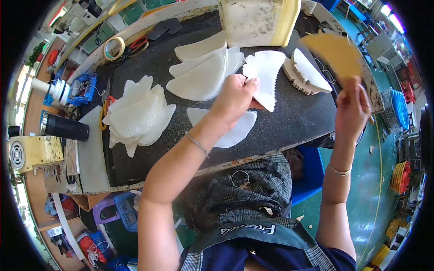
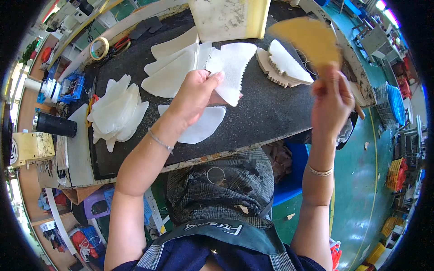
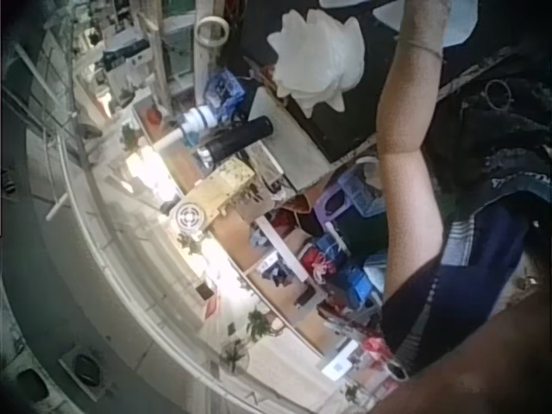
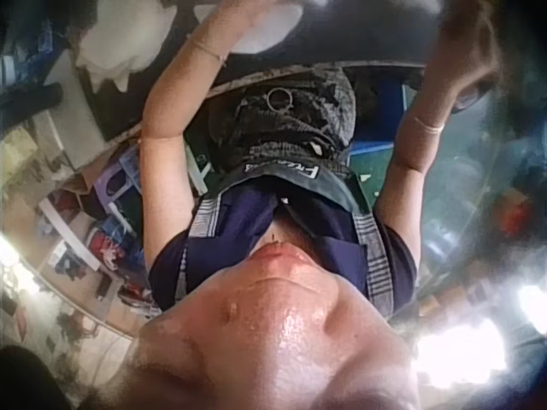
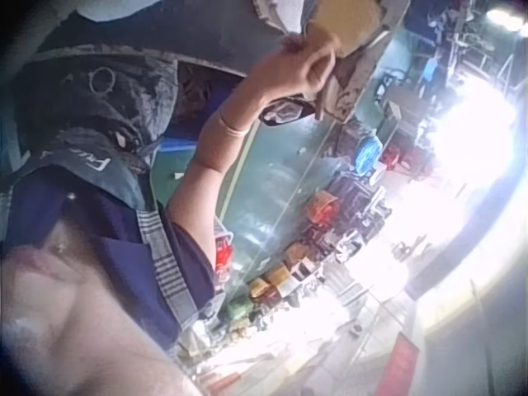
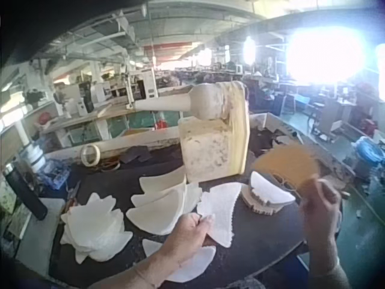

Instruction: Assembling and checking white and tan shoe components at a workstation.

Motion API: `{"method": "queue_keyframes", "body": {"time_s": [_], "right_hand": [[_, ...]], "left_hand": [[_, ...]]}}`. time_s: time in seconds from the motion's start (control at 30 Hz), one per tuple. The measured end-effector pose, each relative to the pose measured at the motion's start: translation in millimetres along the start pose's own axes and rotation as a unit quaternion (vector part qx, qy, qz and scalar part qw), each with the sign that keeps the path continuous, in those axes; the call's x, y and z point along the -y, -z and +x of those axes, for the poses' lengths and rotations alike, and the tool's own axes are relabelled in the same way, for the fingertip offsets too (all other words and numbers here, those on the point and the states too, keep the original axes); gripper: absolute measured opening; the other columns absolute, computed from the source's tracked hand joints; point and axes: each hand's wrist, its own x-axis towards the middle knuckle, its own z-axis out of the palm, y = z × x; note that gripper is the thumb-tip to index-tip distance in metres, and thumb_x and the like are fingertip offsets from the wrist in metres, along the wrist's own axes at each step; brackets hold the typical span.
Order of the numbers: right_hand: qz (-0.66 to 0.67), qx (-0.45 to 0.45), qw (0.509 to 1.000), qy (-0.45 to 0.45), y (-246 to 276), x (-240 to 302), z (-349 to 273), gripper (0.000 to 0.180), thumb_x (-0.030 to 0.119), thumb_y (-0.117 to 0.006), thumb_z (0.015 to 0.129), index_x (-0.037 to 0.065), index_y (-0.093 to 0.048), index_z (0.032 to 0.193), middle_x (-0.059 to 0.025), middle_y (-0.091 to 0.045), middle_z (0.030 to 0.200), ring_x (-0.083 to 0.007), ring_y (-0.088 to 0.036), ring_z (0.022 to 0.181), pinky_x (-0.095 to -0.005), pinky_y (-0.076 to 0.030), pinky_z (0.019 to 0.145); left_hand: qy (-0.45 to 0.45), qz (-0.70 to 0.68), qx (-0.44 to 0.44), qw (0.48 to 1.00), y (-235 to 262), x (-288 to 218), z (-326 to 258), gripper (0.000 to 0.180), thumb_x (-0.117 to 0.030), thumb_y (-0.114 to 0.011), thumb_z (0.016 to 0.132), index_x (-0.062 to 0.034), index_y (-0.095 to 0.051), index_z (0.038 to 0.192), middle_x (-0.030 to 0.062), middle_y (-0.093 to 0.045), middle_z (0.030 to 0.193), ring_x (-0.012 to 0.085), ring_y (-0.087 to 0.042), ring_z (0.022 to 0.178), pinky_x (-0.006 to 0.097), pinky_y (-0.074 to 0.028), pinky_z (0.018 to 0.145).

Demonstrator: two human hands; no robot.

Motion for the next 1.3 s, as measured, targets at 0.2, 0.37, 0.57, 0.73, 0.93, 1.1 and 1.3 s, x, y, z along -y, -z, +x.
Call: {"method": "queue_keyframes", "body": {"time_s": [0.2, 0.37, 0.57, 0.73, 0.93, 1.1, 1.3], "right_hand": [[-0.388, 0.148, 0.872, 0.261, -19, 12, -43, 0.019, -0.002, -0.066, 0.082, -0.002, -0.068, 0.102, -0.0142, -0.067, 0.098, -0.021, -0.067, 0.079, -0.029, -0.054, 0.076], [-0.074, 0.2, 0.967, -0.136, -43, 19, -83, 0.021, -0.001, -0.068, 0.083, -0.003, -0.065, 0.103, -0.0103, -0.066, 0.099, -0.0148, -0.066, 0.077, -0.0257, -0.055, 0.068], [0.065, 0.334, 0.882, -0.325, -44, 29, -87, 0.02, 0.012, -0.056, 0.096, -0.006, -0.06, 0.103, -0.0099, -0.067, 0.085, -0.0139, -0.066, 0.074, -0.0263, -0.056, 0.064], [0.151, 0.409, 0.807, -0.398, -46, 42, -85, 0.026, 0.019, -0.052, 0.098, -0.006, -0.057, 0.103, -0.0095, -0.066, 0.085, -0.0134, -0.066, 0.074, -0.0264, -0.056, 0.066], [0.097, 0.378, 0.871, -0.298, -47, 54, -101, 0.02, 0.02, -0.052, 0.098, 0.0, -0.054, 0.095, 0.0001, -0.057, 0.073, -0.0042, -0.051, 0.063, -0.0204, -0.043, 0.055], [0.025, 0.377, 0.924, -0.058, -60, 55, -120, 0.015, 0.011, -0.062, 0.091, -0.001, -0.055, 0.085, -0.0072, -0.057, 0.064, -0.0082, -0.05, 0.055, -0.0259, -0.039, 0.048], [-0.013, 0.375, 0.925, 0.055, -60, 50, -128, 0.018, 0.012, -0.063, 0.091, -0.001, -0.053, 0.082, -0.0078, -0.054, 0.061, -0.0144, -0.051, 0.05, -0.0283, -0.038, 0.046]], "left_hand": [[-0.287, 0.268, -0.066, 0.917, -32, -9, -27, 0.052, -0.028, -0.074, 0.083, 0.0095, -0.054, 0.113, 0.0111, -0.065, 0.094, 0.0144, -0.061, 0.081, 0.026, -0.05, 0.069], [-0.142, 0.05, -0.123, 0.981, -44, -11, -72, 0.018, -0.007, -0.065, 0.088, 0.0094, -0.066, 0.095, 0.0106, -0.07, 0.091, 0.0115, -0.065, 0.077, 0.025, -0.054, 0.068], [-0.226, 0.12, -0.197, 0.947, -38, -5, -106, 0.022, 0.004, -0.065, 0.085, 0.0121, -0.061, 0.105, 0.0137, -0.066, 0.1, 0.0155, -0.063, 0.092, 0.029, -0.051, 0.082], [-0.27, 0.121, -0.189, 0.936, -32, -2, -121, 0.033, 0.005, -0.064, 0.085, 0.0126, -0.054, 0.116, 0.0162, -0.061, 0.112, 0.0204, -0.06, 0.103, 0.032, -0.05, 0.088], [-0.359, 0.509, -0.142, 0.769, -35, -20, -129, 0.035, -0.022, -0.077, 0.077, -0.0012, -0.068, 0.103, 0.0156, -0.06, 0.107, 0.0266, -0.058, 0.09, 0.04, -0.04, 0.092], [-0.326, 0.419, -0.11, 0.84, -45, -26, -151, 0.011, -0.014, -0.077, 0.076, -0.007, -0.069, 0.081, 0.0026, -0.064, 0.075, 0.0253, -0.049, 0.101, 0.04, -0.036, 0.093], [-0.216, 0.198, -0.029, 0.956, -38, -24, -152, 0.01, -0.008, -0.076, 0.077, -0.0033, -0.067, 0.077, 0.0068, -0.063, 0.081, 0.0209, -0.054, 0.093, 0.033, -0.041, 0.084]]}}
